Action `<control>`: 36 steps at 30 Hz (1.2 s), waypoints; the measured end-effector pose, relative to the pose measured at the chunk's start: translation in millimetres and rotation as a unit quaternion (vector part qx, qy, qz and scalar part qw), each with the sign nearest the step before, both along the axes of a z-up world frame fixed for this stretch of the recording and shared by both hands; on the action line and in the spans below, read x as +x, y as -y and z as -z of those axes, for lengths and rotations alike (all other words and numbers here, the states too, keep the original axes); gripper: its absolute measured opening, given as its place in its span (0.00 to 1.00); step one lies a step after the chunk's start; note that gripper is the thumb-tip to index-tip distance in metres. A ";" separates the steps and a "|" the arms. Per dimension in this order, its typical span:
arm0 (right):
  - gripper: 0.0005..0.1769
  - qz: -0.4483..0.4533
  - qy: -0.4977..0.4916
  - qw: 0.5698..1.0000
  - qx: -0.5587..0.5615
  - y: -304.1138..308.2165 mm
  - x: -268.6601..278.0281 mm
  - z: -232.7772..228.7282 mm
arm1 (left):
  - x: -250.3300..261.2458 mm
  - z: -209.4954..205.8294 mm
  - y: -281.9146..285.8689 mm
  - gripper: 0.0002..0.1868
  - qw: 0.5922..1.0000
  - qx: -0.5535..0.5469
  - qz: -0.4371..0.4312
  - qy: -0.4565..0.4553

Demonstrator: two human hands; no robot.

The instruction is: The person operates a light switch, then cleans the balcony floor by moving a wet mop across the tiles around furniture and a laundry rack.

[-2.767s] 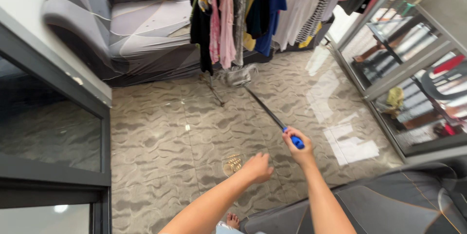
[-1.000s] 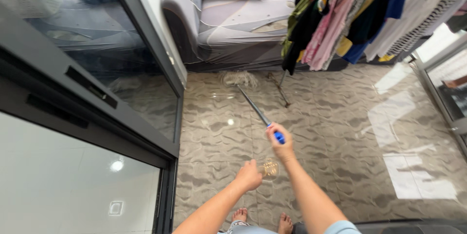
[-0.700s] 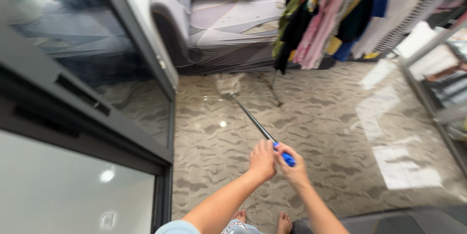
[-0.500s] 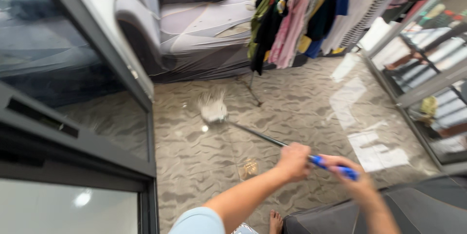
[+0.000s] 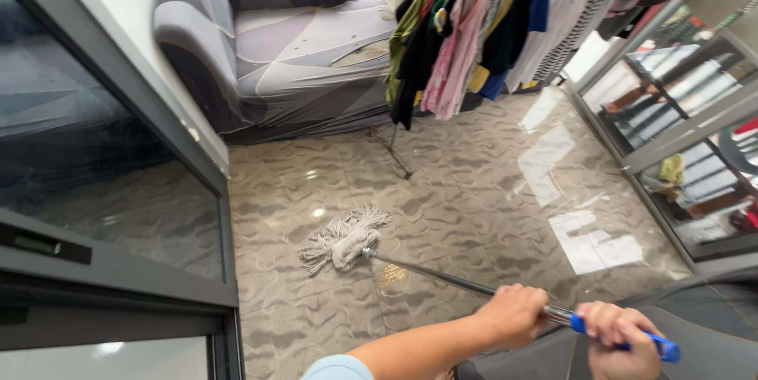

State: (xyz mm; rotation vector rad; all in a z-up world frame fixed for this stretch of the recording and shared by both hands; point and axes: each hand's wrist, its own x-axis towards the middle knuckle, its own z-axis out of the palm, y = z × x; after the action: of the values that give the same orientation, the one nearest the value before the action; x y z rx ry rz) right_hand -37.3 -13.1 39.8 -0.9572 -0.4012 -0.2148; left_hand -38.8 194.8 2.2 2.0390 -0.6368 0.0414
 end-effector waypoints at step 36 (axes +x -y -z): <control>0.13 -0.132 -0.097 0.880 -0.445 23.1 58.7 -70.3 | 44.9 -12.2 38.8 0.16 0.965 0.141 -0.222 0.010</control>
State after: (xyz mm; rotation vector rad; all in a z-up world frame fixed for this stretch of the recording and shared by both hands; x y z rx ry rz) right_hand 21.4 -36.2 110.1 -1.7953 -0.4434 0.3564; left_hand 6.1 156.0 14.4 2.4266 -0.1908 0.2471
